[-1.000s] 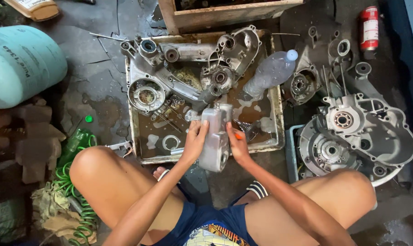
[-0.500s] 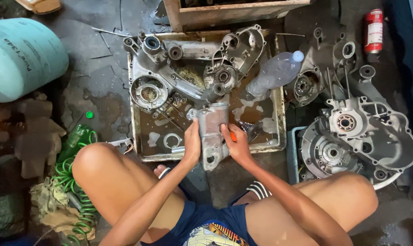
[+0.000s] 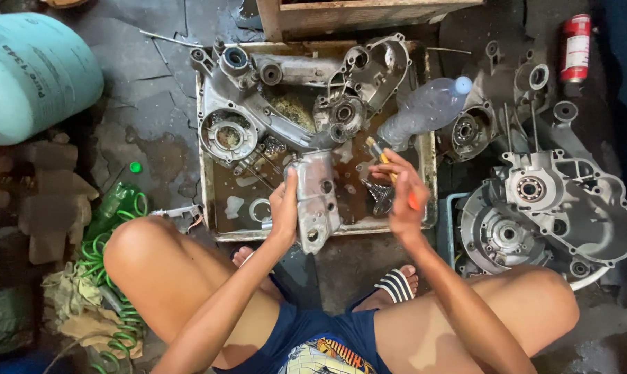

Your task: Cleaning motorcycle engine components using a brush and solvent in a tray

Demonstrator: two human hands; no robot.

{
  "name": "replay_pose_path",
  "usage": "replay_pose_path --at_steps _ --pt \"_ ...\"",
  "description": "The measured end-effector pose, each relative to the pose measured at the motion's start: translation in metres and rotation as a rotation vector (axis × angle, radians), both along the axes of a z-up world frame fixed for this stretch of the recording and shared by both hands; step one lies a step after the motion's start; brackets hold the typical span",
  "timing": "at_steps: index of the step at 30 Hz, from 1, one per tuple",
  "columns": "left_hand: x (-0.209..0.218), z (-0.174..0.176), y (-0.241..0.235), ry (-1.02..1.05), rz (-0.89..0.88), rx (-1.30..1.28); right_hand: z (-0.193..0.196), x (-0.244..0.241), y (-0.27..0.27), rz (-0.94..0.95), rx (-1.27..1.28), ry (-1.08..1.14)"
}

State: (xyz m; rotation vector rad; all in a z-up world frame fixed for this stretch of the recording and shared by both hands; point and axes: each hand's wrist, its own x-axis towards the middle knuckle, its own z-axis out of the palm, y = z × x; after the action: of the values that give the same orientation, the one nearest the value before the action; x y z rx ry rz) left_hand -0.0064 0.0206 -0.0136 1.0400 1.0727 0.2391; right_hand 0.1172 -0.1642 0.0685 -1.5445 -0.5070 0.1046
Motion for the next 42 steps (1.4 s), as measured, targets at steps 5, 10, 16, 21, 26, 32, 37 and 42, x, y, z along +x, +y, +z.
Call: replay_pose_path --at_steps 5,10,16,21,26,32,37,42 --pt "-0.002 -0.032 0.000 0.081 -0.043 0.008 0.013 -0.016 0.009 0.257 0.090 -0.033" --pt "0.010 0.032 -0.007 0.120 -0.041 -0.020 0.019 -0.024 0.012 0.280 -0.157 -0.256" --pt "0.009 0.014 -0.007 0.141 -0.085 0.064 0.016 -0.021 0.014 0.349 -0.063 -0.162" --pt "-0.004 -0.060 -0.002 0.154 -0.124 0.147 0.027 -0.029 0.011 0.430 -0.054 -0.121" --pt "0.004 -0.047 0.002 0.181 -0.132 0.122 0.005 -0.013 0.014 0.332 -0.078 -0.068" --pt "0.007 -0.038 0.008 0.277 -0.145 0.123 -0.051 -0.024 0.006 0.303 0.011 0.059" --pt "-0.001 -0.088 0.014 0.373 -0.167 0.139 -0.078 -0.035 -0.003 0.241 -0.051 -0.086" --pt "0.010 -0.099 0.000 0.427 -0.196 0.041 -0.148 -0.040 -0.031 0.354 -0.398 0.018"
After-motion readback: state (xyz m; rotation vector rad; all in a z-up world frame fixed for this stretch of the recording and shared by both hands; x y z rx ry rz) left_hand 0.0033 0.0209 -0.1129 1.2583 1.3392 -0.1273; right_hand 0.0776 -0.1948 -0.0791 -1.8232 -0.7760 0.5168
